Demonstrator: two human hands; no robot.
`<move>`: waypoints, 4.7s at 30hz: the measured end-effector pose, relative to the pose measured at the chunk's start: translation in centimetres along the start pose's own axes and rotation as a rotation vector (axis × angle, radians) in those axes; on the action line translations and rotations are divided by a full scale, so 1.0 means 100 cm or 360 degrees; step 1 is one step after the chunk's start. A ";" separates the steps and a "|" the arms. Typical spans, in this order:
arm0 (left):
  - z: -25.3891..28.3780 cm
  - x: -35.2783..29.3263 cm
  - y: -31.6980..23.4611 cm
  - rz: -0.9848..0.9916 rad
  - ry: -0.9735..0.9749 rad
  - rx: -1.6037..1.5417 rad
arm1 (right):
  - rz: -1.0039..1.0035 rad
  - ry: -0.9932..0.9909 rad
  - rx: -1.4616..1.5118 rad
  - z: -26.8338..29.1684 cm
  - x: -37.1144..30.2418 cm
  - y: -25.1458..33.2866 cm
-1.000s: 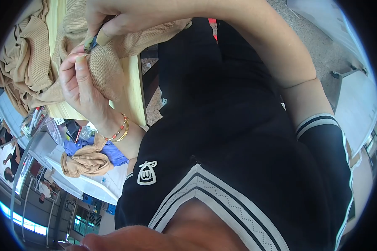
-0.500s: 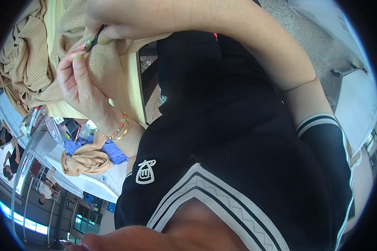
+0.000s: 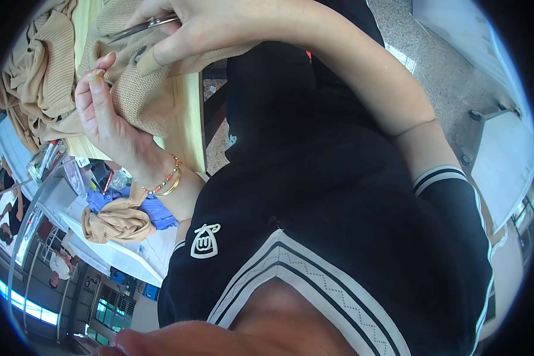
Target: Trimming loose threads and cleaning a tan cardigan using small thread snips.
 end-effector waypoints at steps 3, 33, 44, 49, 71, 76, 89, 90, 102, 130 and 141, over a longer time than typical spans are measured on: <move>-0.007 0.000 -0.007 0.0022 0.0001 -0.0028 | 0.0451 -0.0148 0.0204 -0.006 0.002 -0.035; -0.016 0.004 -0.049 0.0243 0.0581 -0.0236 | -0.0136 -0.0207 0.0334 -0.002 -0.011 -0.026; -0.011 -0.002 -0.073 0.0142 0.0762 0.0784 | 0.0239 -0.0342 0.0005 0.031 -0.030 -0.032; -0.013 0.006 -0.073 -0.0301 0.0887 0.0992 | 0.0318 -0.0476 0.0077 0.046 -0.048 -0.018; -0.018 0.012 0.021 -0.0168 0.0431 0.0920 | 0.0499 -0.0651 -0.0875 0.051 -0.032 -0.046; -0.031 0.010 0.014 -0.0611 0.0337 0.1536 | 0.0554 -0.0730 -0.0951 0.050 -0.027 -0.046; -0.035 0.013 0.029 -0.0800 0.0188 0.1592 | 0.0441 -0.0670 -0.0983 0.045 -0.028 -0.031; -0.036 0.013 0.027 -0.0834 0.0194 0.1566 | 0.0441 -0.0677 -0.0982 0.045 -0.028 -0.034; -0.032 0.012 0.024 -0.0686 0.0297 0.1494 | 0.0497 -0.0697 -0.0760 0.045 -0.029 -0.041; -0.060 0.016 0.027 -0.0450 0.0081 0.1084 | 0.0482 -0.0483 -0.0629 0.037 -0.032 -0.057; -0.052 0.022 0.029 -0.0674 0.0147 0.1296 | 0.0457 -0.0477 -0.0529 0.040 -0.036 -0.048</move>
Point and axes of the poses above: each hand's wrist, its own x-axis towards the middle knuckle, its own z-axis out of the back of the hand, y = z × x, the point moved 1 cm from there along x, towards the middle knuckle, and after that the axes turned 3 degrees about y, right-handed, at the moved point
